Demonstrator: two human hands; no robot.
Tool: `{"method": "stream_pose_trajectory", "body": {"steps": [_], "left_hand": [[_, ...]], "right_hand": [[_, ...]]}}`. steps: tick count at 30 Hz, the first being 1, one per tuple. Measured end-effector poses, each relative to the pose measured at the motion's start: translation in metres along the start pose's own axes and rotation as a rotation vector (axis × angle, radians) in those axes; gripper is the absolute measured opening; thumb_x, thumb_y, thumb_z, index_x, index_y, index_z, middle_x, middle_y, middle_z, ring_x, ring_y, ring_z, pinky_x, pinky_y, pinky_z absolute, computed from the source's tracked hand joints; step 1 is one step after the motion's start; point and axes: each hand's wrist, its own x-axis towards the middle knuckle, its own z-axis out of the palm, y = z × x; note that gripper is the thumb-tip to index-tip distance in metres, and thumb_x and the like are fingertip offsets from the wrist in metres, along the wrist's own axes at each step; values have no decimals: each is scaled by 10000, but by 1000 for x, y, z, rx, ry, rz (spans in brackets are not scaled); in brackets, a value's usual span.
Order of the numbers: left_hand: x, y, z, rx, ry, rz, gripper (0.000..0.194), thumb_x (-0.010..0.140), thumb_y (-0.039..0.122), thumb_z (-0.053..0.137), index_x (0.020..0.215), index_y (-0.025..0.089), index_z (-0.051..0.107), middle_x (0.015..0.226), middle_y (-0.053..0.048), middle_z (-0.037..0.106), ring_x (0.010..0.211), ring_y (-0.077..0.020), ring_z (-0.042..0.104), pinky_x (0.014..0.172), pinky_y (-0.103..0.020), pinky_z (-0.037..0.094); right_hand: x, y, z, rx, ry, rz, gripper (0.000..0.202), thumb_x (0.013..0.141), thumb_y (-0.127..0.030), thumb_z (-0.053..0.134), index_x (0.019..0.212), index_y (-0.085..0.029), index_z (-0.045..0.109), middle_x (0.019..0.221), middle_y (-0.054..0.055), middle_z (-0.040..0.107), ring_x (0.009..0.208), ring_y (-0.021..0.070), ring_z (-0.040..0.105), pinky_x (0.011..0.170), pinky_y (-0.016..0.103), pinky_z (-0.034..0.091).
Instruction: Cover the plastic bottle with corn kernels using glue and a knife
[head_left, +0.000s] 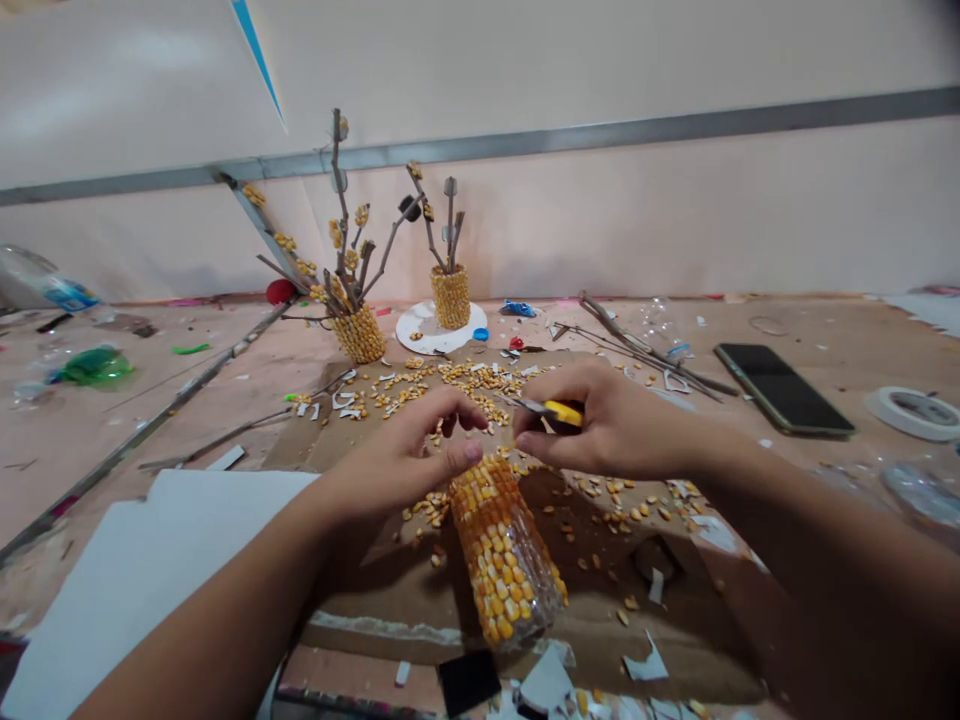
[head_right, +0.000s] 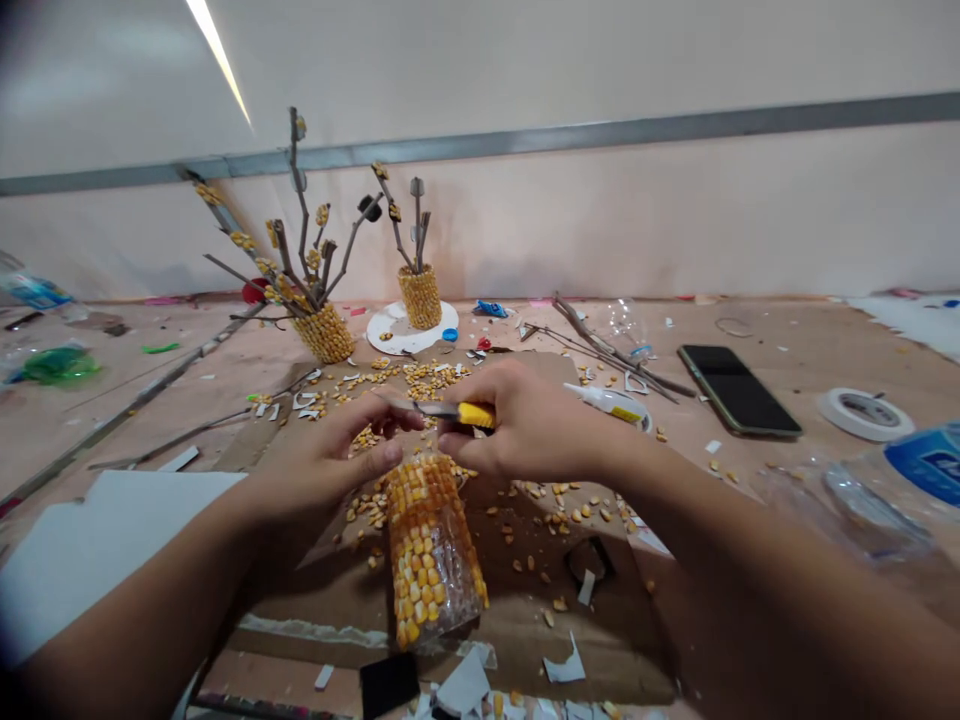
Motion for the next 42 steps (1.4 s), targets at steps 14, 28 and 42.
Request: {"method": "stream_pose_trajectory", "body": {"steps": [14,28,42], "left_hand": [[6,0,-12,16,-330,-198,628,704,390,963,1240,228,678,1170,-43,717,1105,-278,655,950,-401,535],[6,-4,-11,34,-344,-173,491,795,303,820,1249,209,659,1173,-67,701,1088,-277,652,902,-386,526],[4,-4,-9,13,-330,-167,495,805,409,867,1213,213,665,1072,-44,700,980,-253,649,833,-365,512]], "right_hand": [[-2,-9,1,44,-376,171,193,846,-213,708,690,-213,593,602,-74,489,564,105,439,547,254,327],[1,-20,12,-79,-469,232,193,848,-169,771,720,-193,628,568,-80,514,504,87,454,505,236,305],[0,-18,17,-87,-424,211,126,825,-170,760,779,-207,649,646,-43,591,560,121,524,523,249,341]]}}
